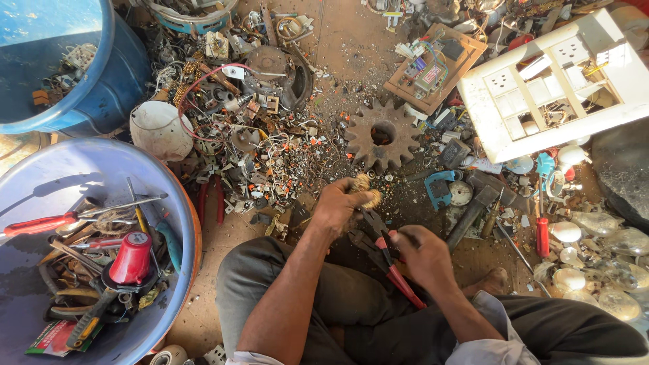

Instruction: The person sits on the ground and uses pliers to strip copper wire from a small electronic component. They then use a hammer to break apart a plastic housing to extract internal parts. The person works amidst a large pile of electronic waste and scrap.

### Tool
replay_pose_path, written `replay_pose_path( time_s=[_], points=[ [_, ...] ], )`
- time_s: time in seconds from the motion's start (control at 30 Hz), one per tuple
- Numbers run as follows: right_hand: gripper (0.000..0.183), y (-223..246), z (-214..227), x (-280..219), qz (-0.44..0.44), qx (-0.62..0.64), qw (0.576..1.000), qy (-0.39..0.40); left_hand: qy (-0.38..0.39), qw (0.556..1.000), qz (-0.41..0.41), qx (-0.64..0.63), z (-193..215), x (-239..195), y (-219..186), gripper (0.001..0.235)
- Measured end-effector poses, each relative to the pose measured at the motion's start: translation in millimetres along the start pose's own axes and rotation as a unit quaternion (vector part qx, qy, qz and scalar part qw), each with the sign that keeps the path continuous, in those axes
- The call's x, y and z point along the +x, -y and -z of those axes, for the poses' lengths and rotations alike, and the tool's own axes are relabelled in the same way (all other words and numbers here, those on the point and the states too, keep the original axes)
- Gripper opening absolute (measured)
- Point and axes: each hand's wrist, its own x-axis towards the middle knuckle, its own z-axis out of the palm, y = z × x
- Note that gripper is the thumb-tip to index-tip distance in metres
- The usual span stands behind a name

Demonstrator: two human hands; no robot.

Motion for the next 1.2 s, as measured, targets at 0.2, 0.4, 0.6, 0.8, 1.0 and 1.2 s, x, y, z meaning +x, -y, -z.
replay_pose_path(
  time_s=[0.2, 0.4, 0.6, 0.8, 1.0, 1.2],
  points=[
    [0.06, 6, -9, -18, 0.095, -0.278, 0.949, 0.117, -0.156, 0.984, -0.062, -0.062, 15, 14, 1, 0.028],
    [0.026, -20, -5, 2, 0.08, -0.231, 0.96, 0.137, -0.124, 0.983, -0.074, -0.11, 18, 19, 5, 0.012],
    [0.052, -28, 17, 8, -0.051, 0.306, 0.932, 0.189, -0.121, 0.983, -0.054, -0.129, 16, 14, 1, 0.01],
    [0.089, 2, 15, -11, -0.027, 0.523, 0.794, 0.31, -0.098, 0.982, -0.044, -0.155, 13, 10, -1, 0.015],
    [0.098, 3, 11, -11, -0.04, 0.511, 0.804, 0.301, -0.077, 0.981, -0.055, -0.172, 11, 12, -1, 0.016],
    [0.094, -23, 1, -3, -0.008, 0.557, 0.755, 0.346, -0.076, 0.981, -0.026, -0.174, 10, 10, -3, 0.021]
  ],
)
